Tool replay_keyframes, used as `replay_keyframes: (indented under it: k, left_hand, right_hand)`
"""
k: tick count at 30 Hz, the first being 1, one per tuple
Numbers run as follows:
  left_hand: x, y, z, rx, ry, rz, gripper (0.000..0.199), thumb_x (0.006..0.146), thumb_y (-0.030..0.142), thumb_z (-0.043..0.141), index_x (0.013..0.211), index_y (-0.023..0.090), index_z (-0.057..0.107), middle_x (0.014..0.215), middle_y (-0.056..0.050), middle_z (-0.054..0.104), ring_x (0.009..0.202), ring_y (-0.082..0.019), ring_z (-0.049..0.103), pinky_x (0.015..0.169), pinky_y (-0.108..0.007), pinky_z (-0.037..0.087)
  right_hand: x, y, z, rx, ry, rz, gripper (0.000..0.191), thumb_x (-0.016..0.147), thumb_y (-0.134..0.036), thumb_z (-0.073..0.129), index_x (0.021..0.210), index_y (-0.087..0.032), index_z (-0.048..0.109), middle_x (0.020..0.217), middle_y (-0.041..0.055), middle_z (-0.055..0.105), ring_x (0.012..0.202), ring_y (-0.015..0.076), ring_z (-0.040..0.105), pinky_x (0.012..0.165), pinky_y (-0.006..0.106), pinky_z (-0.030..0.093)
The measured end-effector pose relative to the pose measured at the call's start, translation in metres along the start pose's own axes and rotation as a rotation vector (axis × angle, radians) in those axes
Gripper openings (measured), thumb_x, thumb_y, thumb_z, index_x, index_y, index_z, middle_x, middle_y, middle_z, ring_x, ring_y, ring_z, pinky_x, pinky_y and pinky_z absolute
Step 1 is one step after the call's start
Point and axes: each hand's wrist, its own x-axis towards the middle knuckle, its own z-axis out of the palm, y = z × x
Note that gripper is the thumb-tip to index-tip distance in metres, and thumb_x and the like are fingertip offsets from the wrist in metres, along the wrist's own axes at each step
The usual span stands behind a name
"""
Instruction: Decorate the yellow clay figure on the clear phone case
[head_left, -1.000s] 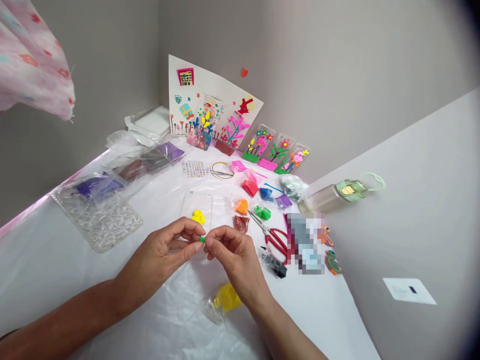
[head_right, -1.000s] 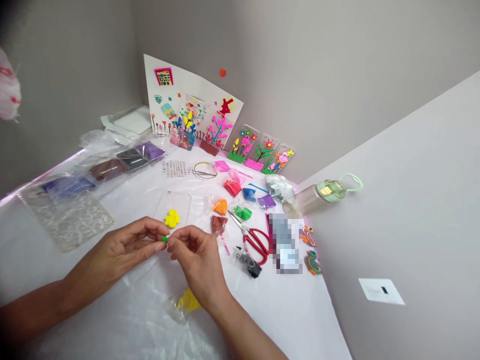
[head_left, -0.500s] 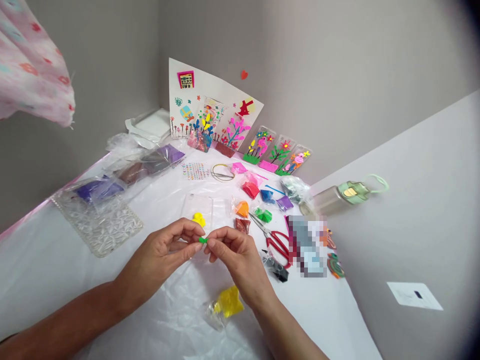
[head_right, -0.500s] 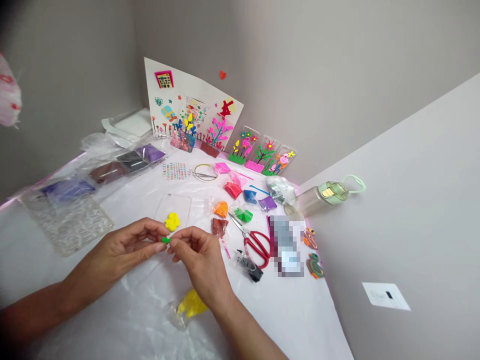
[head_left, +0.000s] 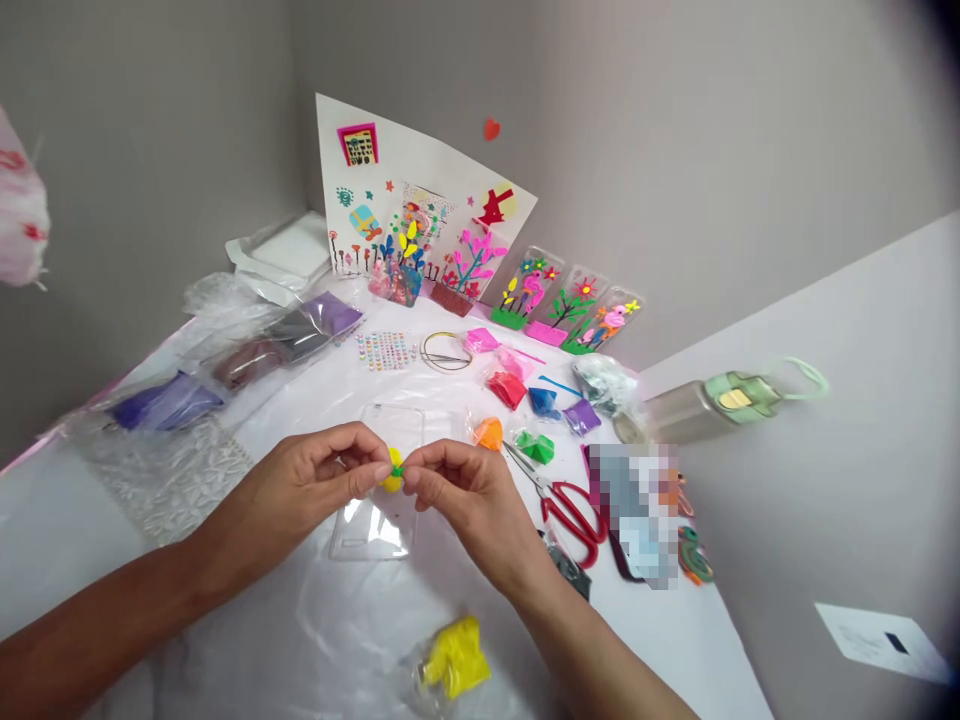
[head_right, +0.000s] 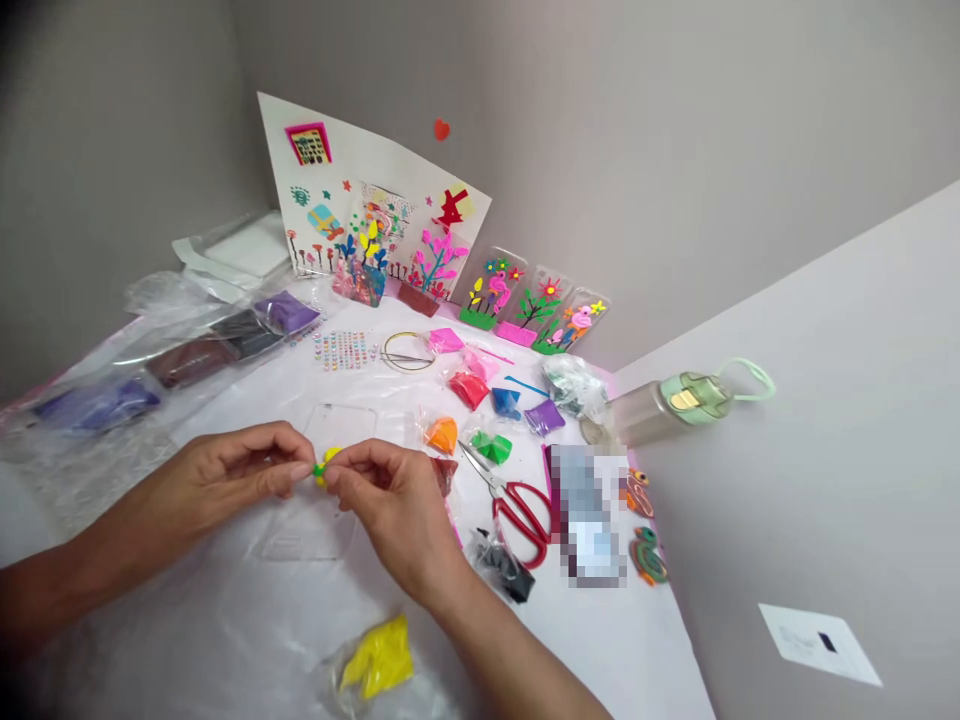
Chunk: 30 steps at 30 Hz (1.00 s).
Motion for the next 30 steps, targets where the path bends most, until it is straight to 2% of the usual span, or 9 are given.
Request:
replay_keyframes:
  k: [5,11,17,23,30]
  left_hand:
    - [0.011,0.004,-0.006,0.089,0.008,-0.010,0.023,0.087,0.049,0.063,0.085,0.027,0.070,0.084,0.003,0.070,0.083,-0.019,0.064,0.075,-0.028,0.046]
    - [0.021,-0.008,-0.005,0.270,0.051,-0.036,0.027,0.083,0.052,0.059,0.082,0.028,0.071,0.081,0.001,0.068,0.080,-0.022,0.059,0.068,-0.032,0.041]
    - [0.025,-0.022,0.001,0.346,0.089,0.038,0.021,0.084,0.044,0.058,0.078,0.030,0.072,0.079,0.002,0.062,0.073,-0.019,0.053,0.068,-0.032,0.039]
    - [0.026,-0.033,0.000,0.365,0.095,0.081,0.019,0.089,0.044,0.060,0.080,0.031,0.070,0.086,0.003,0.060,0.084,-0.019,0.056,0.076,-0.031,0.039]
    - [0.027,-0.037,-0.001,0.442,0.094,0.137,0.016,0.092,0.038,0.058,0.082,0.030,0.068,0.090,0.002,0.060,0.089,-0.019,0.057,0.080,-0.033,0.041]
  right_hand:
    - [0.012,0.001,-0.003,0.050,-0.011,0.001,0.020,0.079,-0.038,0.076,0.083,-0.018,0.075,0.074,0.0004,0.069,0.066,0.0110,0.057,0.065,0.023,0.047]
    - [0.018,0.020,-0.006,0.109,0.000,0.063,0.021,0.073,-0.035,0.082,0.081,-0.017,0.075,0.068,-0.0018,0.065,0.065,0.0104,0.055,0.062,0.022,0.043]
    - [0.024,0.030,-0.005,0.047,0.042,0.036,0.016,0.075,-0.032,0.082,0.081,-0.018,0.076,0.072,-0.0019,0.066,0.066,0.0099,0.053,0.062,0.022,0.041]
    - [0.029,0.035,-0.006,0.028,0.046,0.052,0.024,0.074,-0.035,0.083,0.081,-0.017,0.070,0.069,-0.0029,0.062,0.063,0.0102,0.051,0.058,0.022,0.039]
    - [0.031,0.041,-0.005,-0.089,0.060,0.047,0.014,0.082,-0.031,0.071,0.083,-0.016,0.071,0.071,-0.0012,0.064,0.065,0.0117,0.053,0.061,0.024,0.040]
